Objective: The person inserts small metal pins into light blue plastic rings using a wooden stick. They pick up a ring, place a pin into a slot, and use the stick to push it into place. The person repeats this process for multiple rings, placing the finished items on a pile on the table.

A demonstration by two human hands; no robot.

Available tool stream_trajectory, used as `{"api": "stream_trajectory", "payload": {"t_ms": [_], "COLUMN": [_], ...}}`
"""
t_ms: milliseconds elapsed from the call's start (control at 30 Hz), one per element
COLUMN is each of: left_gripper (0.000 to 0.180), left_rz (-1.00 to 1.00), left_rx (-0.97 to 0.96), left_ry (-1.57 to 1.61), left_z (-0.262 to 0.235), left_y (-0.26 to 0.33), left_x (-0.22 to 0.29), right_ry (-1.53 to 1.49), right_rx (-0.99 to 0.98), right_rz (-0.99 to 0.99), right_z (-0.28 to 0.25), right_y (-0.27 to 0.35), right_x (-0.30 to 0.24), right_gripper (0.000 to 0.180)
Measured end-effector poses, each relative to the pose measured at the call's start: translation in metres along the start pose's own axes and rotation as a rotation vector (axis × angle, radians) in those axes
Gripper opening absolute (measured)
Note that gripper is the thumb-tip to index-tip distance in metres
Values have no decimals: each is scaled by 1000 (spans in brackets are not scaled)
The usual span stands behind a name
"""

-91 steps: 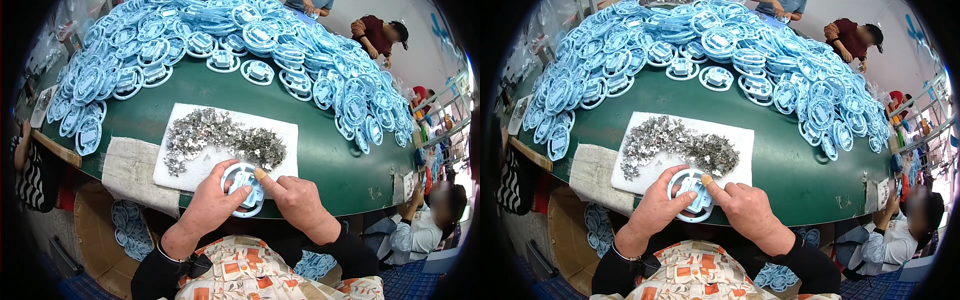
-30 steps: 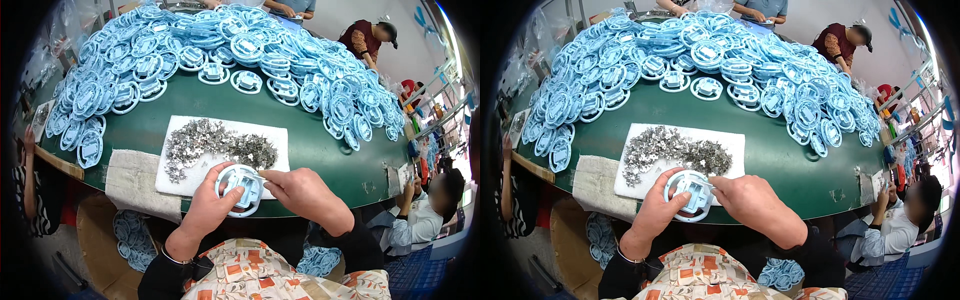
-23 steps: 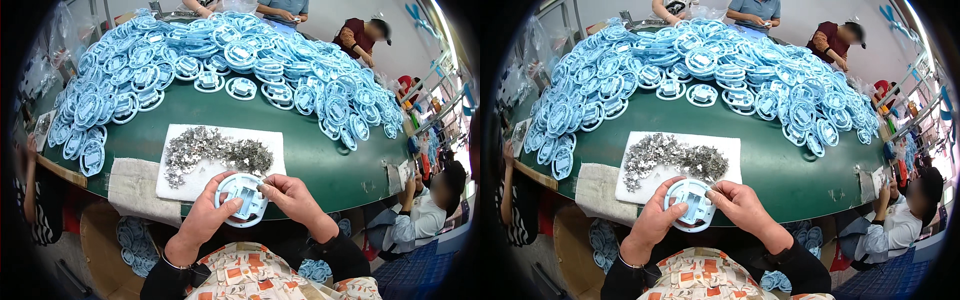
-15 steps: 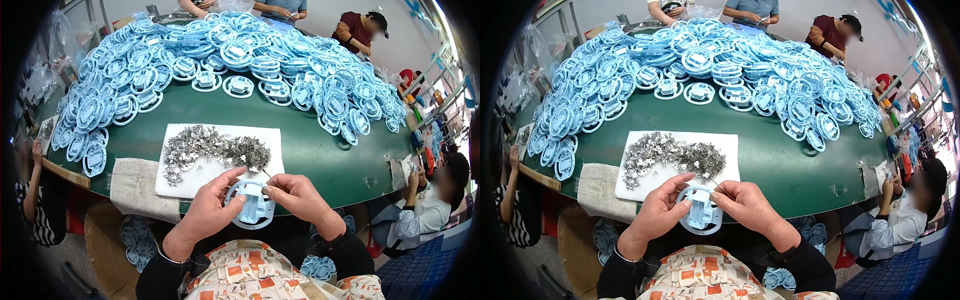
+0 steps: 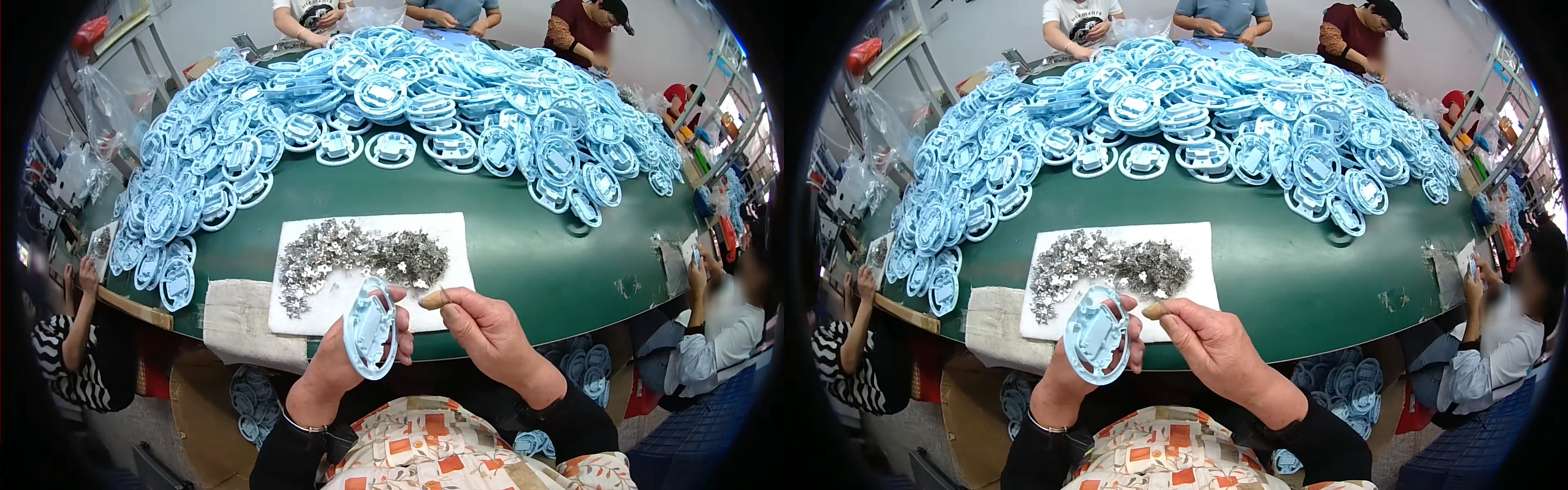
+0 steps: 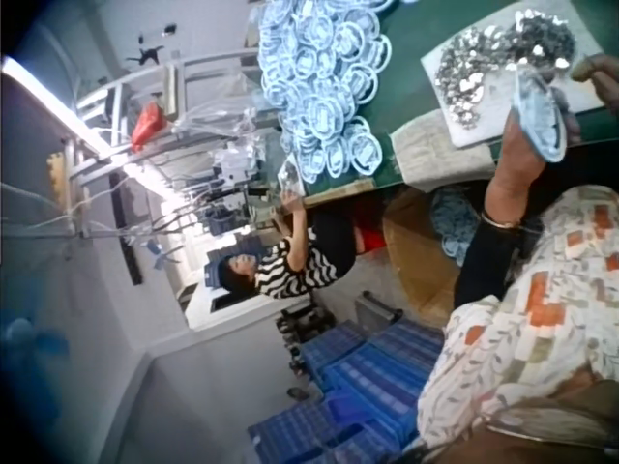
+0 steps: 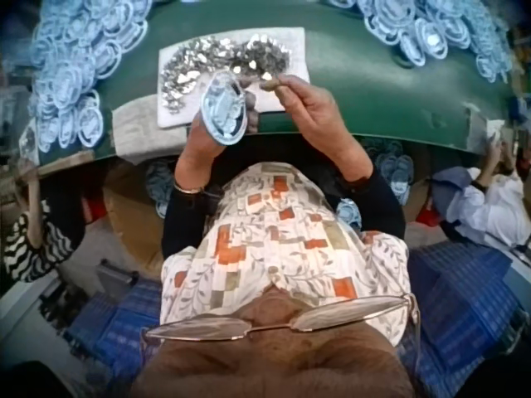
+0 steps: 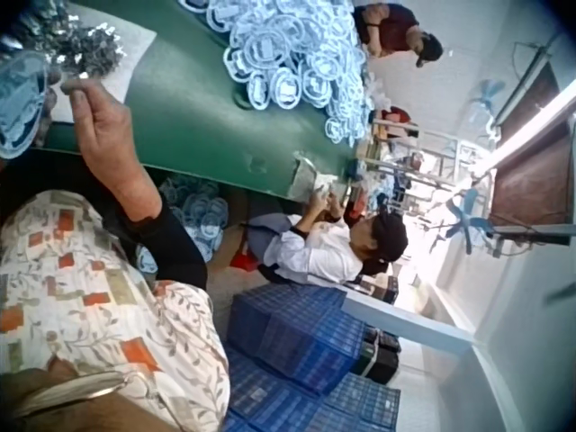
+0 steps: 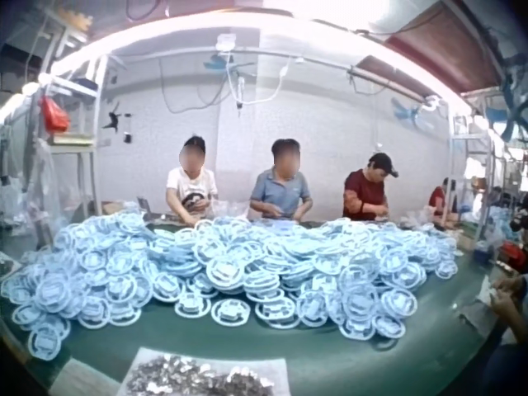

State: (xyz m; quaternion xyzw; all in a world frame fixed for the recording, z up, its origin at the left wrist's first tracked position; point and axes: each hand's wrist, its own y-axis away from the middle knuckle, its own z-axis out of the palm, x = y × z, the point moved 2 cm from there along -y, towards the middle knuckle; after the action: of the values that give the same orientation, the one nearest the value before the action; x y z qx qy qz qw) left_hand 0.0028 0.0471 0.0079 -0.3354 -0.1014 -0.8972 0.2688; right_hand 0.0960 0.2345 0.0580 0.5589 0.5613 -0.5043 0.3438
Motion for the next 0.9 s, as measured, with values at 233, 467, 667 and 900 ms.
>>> {"api": "stream_trajectory", "payload": {"t_ms": [233, 467, 667, 900], "left_gripper": [52, 53, 47, 44], "left_rz": [106, -42, 25, -23], "left_rx": [-79, 46, 308, 391], "left_ry": [28, -106, -312, -515], "left_z": [6, 5, 6, 9], "left_y": [-1, 0, -3, 18], "left_x": [-3, -2, 1, -2], "right_ry": [-40, 340, 13, -143], "right_rx": [-21, -54, -79, -6], "right_rz": [-45, -272, -90, 208], "right_z": [30, 33, 27, 10], "right_y": [1, 1, 14, 20], "right_x": [4, 1, 6, 16], "right_gripper": [29, 42, 31, 21]}}
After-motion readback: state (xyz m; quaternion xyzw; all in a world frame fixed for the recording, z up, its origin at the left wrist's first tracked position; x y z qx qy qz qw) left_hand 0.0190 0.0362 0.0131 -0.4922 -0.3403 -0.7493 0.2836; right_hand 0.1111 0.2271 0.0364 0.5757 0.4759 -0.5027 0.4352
